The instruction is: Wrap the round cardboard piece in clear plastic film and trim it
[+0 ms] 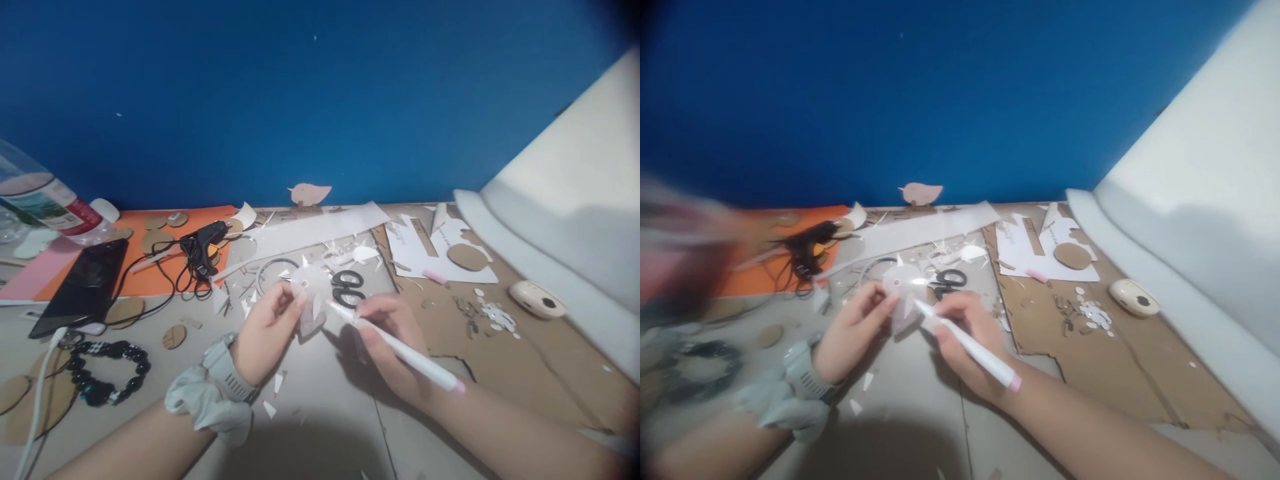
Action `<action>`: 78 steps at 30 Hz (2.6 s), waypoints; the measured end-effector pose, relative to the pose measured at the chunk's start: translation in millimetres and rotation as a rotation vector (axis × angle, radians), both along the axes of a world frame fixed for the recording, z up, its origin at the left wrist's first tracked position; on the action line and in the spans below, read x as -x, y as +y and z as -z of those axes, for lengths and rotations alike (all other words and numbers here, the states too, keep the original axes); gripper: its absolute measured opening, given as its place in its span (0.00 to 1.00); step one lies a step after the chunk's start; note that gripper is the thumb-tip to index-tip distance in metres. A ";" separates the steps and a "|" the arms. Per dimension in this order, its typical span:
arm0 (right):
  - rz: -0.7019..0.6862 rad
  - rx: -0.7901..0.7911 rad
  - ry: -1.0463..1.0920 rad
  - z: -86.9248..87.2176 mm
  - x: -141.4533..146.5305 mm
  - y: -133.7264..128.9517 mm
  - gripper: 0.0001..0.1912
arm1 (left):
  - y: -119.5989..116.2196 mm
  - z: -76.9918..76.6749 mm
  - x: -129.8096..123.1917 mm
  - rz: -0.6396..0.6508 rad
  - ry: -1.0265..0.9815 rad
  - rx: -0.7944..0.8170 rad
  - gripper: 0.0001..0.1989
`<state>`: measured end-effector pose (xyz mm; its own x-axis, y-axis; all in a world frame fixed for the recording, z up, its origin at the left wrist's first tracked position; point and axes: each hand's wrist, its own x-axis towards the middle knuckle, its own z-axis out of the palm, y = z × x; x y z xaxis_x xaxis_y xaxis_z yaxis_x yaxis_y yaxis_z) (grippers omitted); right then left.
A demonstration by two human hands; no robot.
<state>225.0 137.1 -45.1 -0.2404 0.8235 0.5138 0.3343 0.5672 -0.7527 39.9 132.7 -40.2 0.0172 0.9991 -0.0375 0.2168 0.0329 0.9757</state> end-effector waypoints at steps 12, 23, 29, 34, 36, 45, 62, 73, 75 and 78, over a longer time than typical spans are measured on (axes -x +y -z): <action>0.042 0.047 -0.837 -64.6 -29.2 13.2 0.09 | -10.8 -0.4 -4.8 0.055 0.488 -0.245 0.11; -0.006 -0.126 -1.277 -12.0 -44.4 -37.7 0.34 | -2.2 -15.7 14.2 -0.038 1.266 -0.377 0.12; -0.024 -0.118 -1.294 -9.6 -38.9 -32.8 0.35 | 0.1 -14.2 24.0 0.078 1.354 -0.410 0.07; -0.040 -0.097 -1.365 -12.4 -30.8 -31.8 0.38 | 3.7 1.3 25.9 0.109 1.369 -0.521 0.05; -0.053 -0.068 -1.391 -13.5 -28.6 -30.4 0.37 | 5.2 4.4 26.3 0.126 1.346 -0.538 0.06; -0.218 0.136 -1.243 -35.7 -36.0 -17.7 0.23 | 10.0 5.9 29.1 0.151 1.191 -0.578 0.09; -0.022 0.102 -0.968 -36.9 -13.0 53.5 0.04 | 8.7 9.1 30.8 0.116 0.948 -0.544 0.11; 0.171 0.185 -0.888 -42.0 -21.3 56.1 0.10 | 7.0 7.8 30.9 -0.005 0.574 -0.359 0.13; 0.181 0.208 -0.841 -45.5 -20.7 53.3 0.11 | 9.9 9.3 31.0 -0.017 0.454 -0.307 0.15; 0.115 0.270 -0.668 -51.6 -15.9 48.4 0.14 | 13.8 9.8 32.8 -0.027 0.375 -0.289 0.16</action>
<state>240.9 185.5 6.4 -0.3361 0.9397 0.0631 0.8176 0.3244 -0.4757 7.1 146.5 -50.0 0.0290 0.9694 0.2436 0.5587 -0.2179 0.8003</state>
